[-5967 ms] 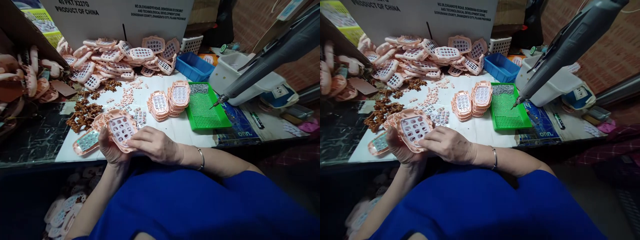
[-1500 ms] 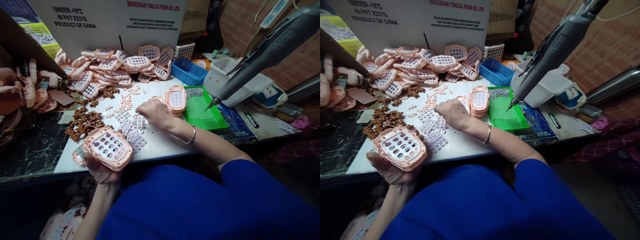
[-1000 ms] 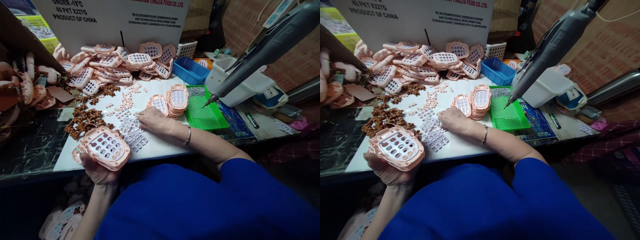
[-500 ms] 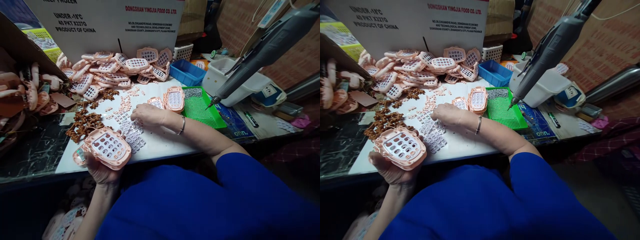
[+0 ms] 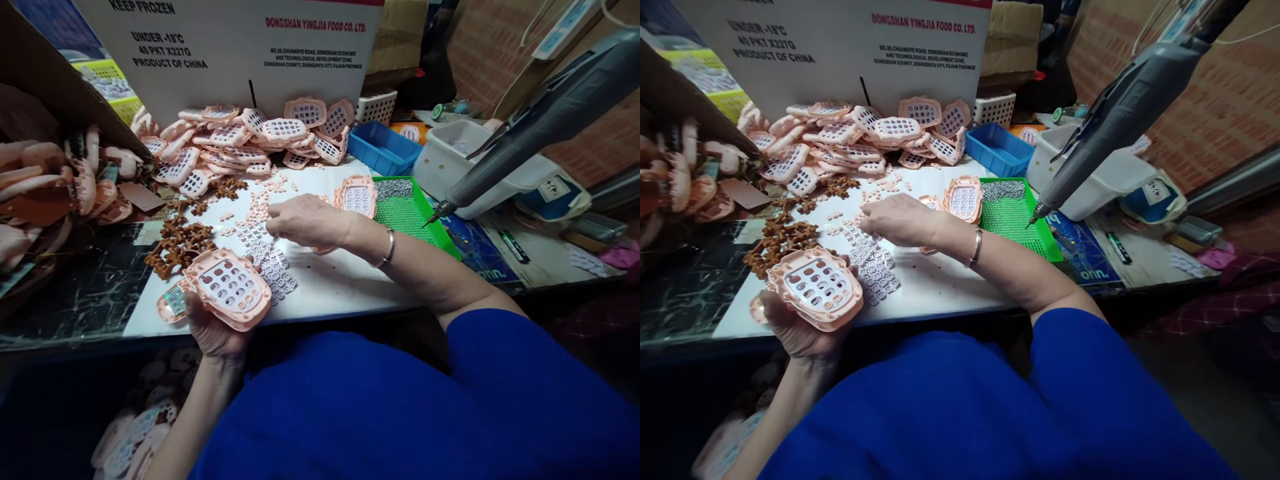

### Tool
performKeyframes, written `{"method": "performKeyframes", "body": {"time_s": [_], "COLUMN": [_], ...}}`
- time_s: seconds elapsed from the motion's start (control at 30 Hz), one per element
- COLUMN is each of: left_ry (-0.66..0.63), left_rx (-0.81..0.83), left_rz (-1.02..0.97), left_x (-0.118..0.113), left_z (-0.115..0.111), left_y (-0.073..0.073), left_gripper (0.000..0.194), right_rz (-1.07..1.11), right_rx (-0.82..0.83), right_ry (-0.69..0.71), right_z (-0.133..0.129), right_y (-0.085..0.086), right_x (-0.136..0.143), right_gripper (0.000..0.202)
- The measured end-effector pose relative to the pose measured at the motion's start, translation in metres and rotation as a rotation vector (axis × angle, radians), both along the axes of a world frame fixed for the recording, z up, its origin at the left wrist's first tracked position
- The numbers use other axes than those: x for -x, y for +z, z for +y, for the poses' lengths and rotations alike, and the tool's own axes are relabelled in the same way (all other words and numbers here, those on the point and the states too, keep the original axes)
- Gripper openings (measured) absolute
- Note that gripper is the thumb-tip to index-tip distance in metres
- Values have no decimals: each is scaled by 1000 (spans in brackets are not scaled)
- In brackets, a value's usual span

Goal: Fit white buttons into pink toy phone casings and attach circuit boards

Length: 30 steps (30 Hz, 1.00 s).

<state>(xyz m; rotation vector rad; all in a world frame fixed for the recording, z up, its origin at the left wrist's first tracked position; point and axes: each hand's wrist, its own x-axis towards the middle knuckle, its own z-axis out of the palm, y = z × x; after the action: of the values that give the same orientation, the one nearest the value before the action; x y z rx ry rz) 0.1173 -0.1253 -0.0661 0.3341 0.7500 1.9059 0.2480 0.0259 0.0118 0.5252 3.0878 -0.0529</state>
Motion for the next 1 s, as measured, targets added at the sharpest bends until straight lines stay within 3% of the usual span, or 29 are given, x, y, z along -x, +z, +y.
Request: {"method": "performKeyframes", "body": {"time_s": [0.07, 0.13, 0.23, 0.37, 0.5, 0.7, 1.0], "left_ry": [-5, -15, -61, -60, -75, -111, -130], "left_rx": [4, 2, -36, -87, -66, -41, 56], "left_rz": [-23, -51, -72, -61, -29, 62, 104], "left_x": [-2, -6, -14, -19, -18, -22, -24], "left_z": [1, 3, 3, 1, -2, -3, -7], "left_y": [0, 0, -1, -1, -1, 2, -5], "left_gripper": [84, 87, 86, 79, 82, 82, 78], "right_rz": [286, 582, 787, 774, 693, 614, 704], "right_rx": [3, 55, 37, -163, -269, -161, -192], "right_ry": [7, 104, 221, 267, 275, 247, 164], "right_z": [-12, -27, -48, -61, -64, -72, -80], "right_y": [1, -6, -25, -46, -47, -40, -53], "right_x": [-5, -8, -9, -9, -14, -26, -20], "right_gripper": [20, 19, 23, 23, 22, 27, 23]}}
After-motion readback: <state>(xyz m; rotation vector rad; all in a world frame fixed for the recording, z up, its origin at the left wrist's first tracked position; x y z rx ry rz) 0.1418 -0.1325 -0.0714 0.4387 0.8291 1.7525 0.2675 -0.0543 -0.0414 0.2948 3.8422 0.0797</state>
